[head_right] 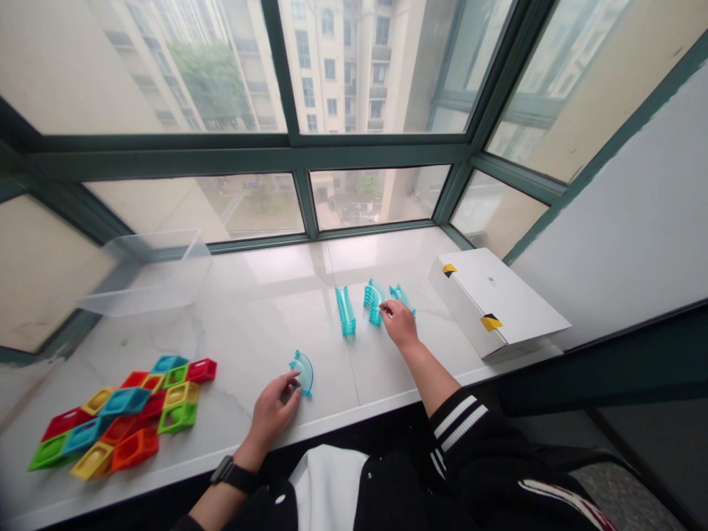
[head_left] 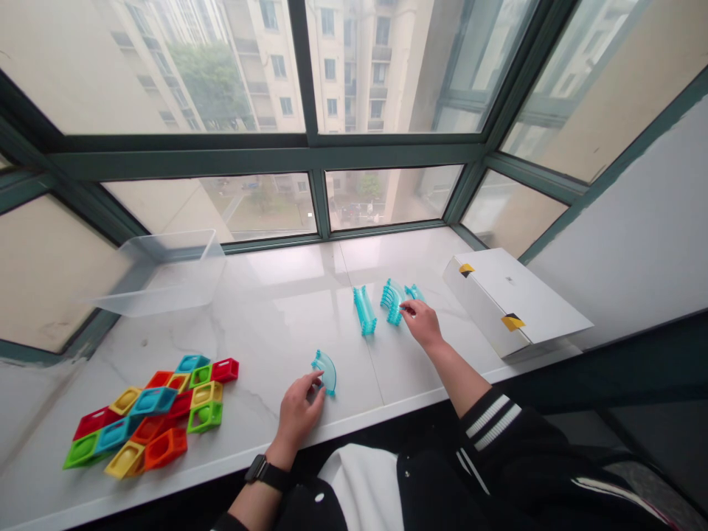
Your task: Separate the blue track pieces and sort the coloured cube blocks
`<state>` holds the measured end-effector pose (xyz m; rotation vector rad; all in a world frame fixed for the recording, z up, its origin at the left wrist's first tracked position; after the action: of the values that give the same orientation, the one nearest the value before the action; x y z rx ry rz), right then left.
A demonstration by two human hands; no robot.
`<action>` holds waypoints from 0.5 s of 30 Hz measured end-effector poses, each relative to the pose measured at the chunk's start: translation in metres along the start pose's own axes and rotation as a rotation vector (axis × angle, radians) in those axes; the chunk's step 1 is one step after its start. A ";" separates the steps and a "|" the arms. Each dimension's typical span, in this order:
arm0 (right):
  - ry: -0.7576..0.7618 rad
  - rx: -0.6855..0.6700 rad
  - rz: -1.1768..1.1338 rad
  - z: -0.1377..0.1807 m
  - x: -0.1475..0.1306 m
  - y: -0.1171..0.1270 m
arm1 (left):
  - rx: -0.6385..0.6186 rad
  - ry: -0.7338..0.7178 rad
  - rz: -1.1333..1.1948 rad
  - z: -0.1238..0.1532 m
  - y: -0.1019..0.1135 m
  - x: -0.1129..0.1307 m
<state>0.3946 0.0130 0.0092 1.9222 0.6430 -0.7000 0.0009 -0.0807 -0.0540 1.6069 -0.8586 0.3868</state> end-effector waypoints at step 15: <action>0.004 -0.004 0.018 0.001 0.002 0.001 | 0.001 0.004 -0.008 -0.001 0.001 0.002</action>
<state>0.3967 0.0119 0.0076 1.9235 0.6280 -0.6833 0.0018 -0.0806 -0.0524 1.6101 -0.8490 0.3847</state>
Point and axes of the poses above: each hand's wrist, its own z-axis away from the middle knuckle, its own y-axis out of the back of the hand, x = y × z, the point moved 1 cm from there along -z, towards the middle knuckle, and after that the axes turned 2 degrees about -z, right-handed, at the moved point
